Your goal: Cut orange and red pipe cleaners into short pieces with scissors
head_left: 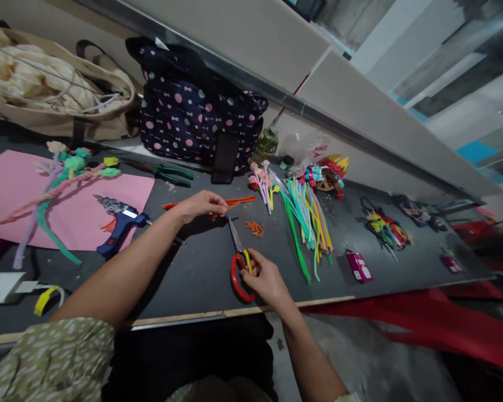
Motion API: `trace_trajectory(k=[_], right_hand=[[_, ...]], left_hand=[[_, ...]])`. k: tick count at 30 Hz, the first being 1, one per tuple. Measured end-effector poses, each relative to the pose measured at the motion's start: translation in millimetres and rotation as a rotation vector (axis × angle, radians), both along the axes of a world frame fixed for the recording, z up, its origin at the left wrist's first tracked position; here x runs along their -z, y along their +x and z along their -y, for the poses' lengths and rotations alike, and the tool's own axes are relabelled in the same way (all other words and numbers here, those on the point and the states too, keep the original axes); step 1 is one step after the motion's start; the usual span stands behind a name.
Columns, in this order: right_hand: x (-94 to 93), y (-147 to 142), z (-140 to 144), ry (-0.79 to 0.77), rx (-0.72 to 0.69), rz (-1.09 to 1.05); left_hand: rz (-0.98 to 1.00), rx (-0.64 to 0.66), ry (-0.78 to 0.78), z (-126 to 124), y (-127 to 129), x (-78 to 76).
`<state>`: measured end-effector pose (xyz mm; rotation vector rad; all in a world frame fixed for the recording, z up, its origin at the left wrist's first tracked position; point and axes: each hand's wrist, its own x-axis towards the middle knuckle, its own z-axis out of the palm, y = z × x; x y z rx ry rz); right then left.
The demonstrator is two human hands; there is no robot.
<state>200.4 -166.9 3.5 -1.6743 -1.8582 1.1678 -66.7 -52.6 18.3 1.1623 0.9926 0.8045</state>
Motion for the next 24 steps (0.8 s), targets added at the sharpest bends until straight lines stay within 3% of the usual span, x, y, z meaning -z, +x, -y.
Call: trace_trajectory(k=[4, 7, 16, 24], right_hand=[[-8.4, 15, -9, -0.408, 0.128, -0.507], [-12.7, 21, -11, -0.559, 0.120, -0.720], [-14.8, 18, -5, -0.451, 0.112, -0.666], [-39.6, 30, 0, -0.423, -0.026, -0.648]], left_hand=[[0.014, -0.008, -0.020, -2, 0, 3.2], [0.007, -0.002, -0.036, -2, 3, 4.9], [-0.079, 0.047, -0.036, 2, 9, 5.8], [-0.108, 0.136, -0.024, 4, 11, 2.0]])
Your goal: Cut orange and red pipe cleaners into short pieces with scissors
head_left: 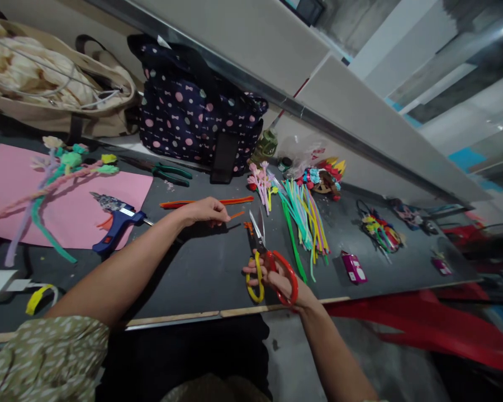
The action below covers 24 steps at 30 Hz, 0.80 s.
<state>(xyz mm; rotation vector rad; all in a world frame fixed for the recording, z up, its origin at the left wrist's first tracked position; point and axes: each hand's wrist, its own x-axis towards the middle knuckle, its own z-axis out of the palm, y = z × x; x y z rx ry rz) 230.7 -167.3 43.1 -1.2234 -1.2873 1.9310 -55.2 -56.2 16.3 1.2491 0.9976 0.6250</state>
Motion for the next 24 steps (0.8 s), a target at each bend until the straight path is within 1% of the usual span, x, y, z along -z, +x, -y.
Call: trace_trajectory(k=[2, 4, 9, 12, 19, 24], right_hand=[[-4.4, 0, -1, 0.002, 0.008, 0.052], [-4.9, -2, -3, -0.019, 0.005, 0.089], [6.6, -9, -6, -0.006, 0.022, 0.212], [11.2, -13, -6, 0.007, 0.035, 0.237], [2.4, -19, -7, -0.041, -0.005, 0.332], [0.6, -19, -8, -0.046, 0.006, 0.312]], left_hand=[[0.005, 0.021, -0.002, 1, 1, -2.4], [0.014, 0.041, -0.009, 3, 3, -4.2], [0.005, 0.079, -0.027, 2, 10, -1.8], [-0.013, 0.103, -0.026, 0, 12, 1.7], [-0.014, 0.181, -0.042, -1, 12, 2.7], [-0.026, 0.215, -0.051, 0, 14, 1.2]])
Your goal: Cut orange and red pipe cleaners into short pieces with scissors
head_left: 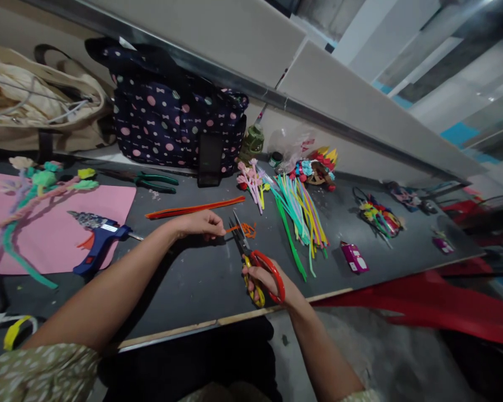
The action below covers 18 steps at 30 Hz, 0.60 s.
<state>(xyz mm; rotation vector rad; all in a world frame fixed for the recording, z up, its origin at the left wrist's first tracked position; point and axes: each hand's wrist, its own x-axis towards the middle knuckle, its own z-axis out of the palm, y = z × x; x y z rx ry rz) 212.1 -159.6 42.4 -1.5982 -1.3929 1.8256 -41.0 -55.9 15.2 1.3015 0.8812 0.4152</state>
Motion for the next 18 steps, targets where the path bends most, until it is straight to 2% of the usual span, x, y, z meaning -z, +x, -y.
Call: trace_trajectory(k=[18], right_hand=[[10.3, 8.1, -2.3, 0.058, -0.102, -0.021]], left_hand=[[0.004, -0.019, -0.022, -0.6, 3.6, -5.8]])
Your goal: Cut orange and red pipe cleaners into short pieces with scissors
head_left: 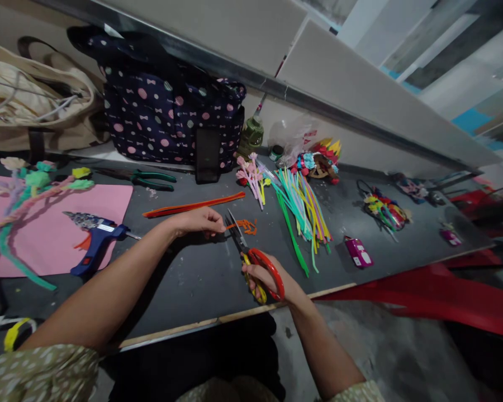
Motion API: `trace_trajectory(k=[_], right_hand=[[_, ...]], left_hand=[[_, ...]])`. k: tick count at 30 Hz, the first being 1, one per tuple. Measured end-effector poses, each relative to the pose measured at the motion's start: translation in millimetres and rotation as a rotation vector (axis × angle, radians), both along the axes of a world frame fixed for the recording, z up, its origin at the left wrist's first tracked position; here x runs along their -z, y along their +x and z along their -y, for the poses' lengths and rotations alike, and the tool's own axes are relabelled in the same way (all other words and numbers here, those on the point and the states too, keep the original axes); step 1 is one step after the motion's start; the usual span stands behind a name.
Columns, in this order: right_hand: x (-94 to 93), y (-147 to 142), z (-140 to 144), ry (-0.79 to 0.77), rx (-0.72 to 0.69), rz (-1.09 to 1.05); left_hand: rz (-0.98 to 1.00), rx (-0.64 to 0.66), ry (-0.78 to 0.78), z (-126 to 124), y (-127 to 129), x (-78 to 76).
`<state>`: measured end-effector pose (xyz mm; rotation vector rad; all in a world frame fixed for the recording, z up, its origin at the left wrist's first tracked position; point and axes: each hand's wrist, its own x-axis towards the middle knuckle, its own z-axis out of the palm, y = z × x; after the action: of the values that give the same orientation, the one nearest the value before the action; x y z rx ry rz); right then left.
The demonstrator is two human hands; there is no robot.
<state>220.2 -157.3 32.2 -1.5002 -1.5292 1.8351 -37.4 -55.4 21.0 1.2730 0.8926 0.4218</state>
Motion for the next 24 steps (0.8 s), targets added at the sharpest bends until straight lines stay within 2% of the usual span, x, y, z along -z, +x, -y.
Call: trace_trajectory(k=[8, 24], right_hand=[[-5.0, -2.7, -1.1, -0.012, 0.005, -0.004], [-0.9, -0.8, -0.7, 0.014, -0.022, 0.004]], left_hand=[[0.018, 0.003, -0.011, -0.4, -1.7, 2.0], [0.020, 0.029, 0.001, -2.3, -3.2, 4.9]])
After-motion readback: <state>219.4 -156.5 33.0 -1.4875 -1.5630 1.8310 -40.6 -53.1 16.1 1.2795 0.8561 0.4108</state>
